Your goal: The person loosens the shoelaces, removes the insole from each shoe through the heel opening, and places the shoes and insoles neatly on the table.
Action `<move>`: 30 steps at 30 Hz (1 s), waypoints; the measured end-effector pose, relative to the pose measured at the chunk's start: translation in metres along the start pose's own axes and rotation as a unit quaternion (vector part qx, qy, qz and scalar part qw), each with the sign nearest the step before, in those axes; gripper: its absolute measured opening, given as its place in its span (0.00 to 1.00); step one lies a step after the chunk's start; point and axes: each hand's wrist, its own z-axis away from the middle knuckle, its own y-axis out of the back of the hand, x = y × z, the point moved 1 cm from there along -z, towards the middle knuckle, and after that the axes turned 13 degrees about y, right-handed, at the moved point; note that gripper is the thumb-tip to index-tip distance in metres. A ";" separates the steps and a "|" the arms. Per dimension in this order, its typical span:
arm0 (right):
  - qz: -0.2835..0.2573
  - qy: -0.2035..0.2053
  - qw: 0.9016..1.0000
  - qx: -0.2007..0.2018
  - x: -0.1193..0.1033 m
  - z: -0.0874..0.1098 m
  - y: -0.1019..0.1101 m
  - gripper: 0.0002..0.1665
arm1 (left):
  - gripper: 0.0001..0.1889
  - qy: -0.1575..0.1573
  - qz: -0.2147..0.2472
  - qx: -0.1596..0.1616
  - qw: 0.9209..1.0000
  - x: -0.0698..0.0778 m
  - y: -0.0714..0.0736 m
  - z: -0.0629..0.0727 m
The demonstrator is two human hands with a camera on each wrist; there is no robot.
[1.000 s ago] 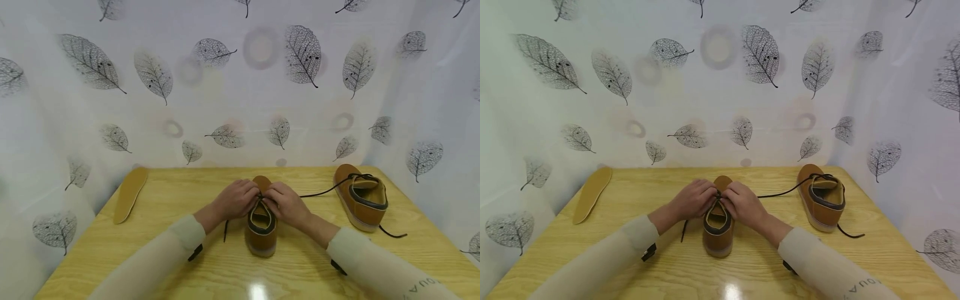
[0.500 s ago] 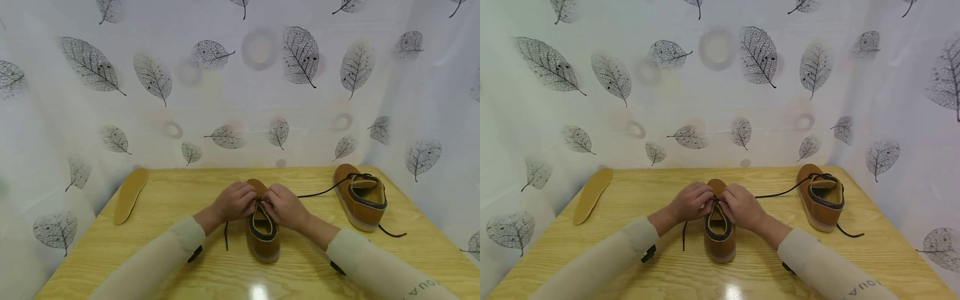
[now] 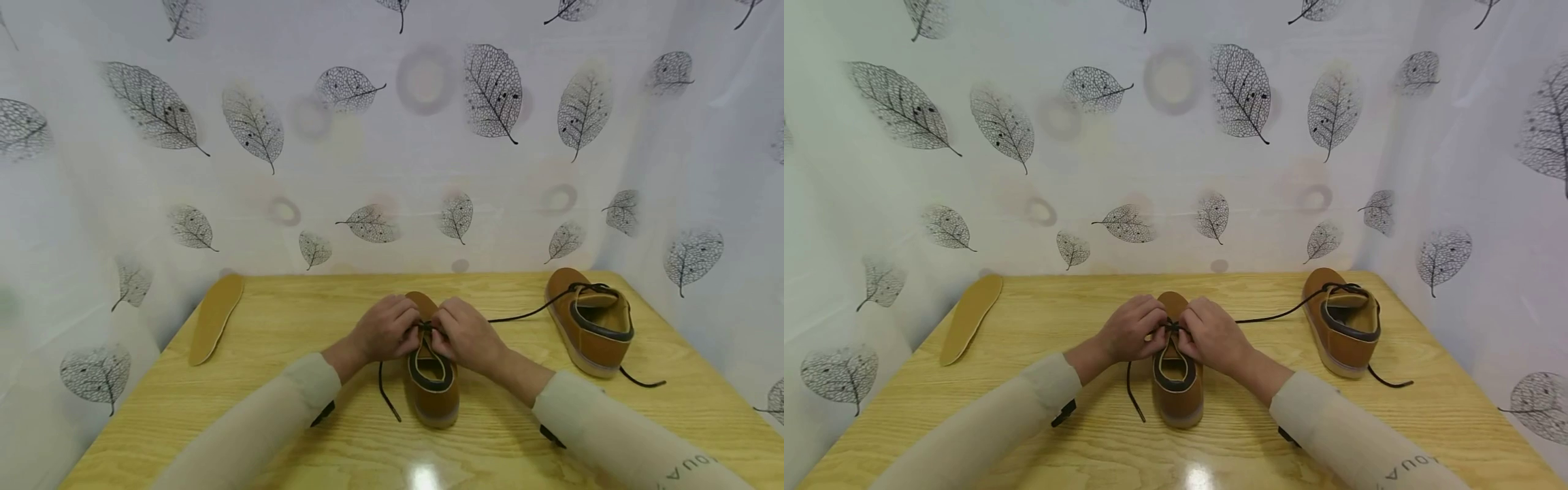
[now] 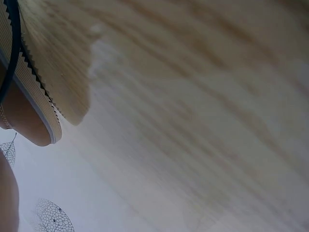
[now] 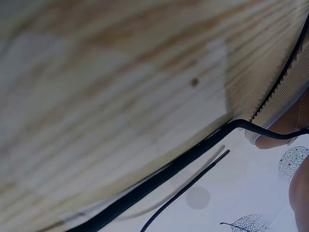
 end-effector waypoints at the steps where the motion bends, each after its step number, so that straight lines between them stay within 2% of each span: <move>1: 0.001 -0.001 1.000 -0.002 0.000 0.000 0.000 0.05 | 0.05 0.000 0.000 0.000 1.000 0.000 0.000 0.000; 11: -0.001 -0.027 1.000 -0.012 -0.001 0.001 -0.002 0.07 | 0.05 0.010 0.009 -0.008 1.000 -0.001 0.000 -0.001; 30: 0.015 -0.031 0.999 -0.038 -0.003 0.001 -0.004 0.06 | 0.05 0.010 0.007 -0.005 1.000 -0.002 -0.001 0.001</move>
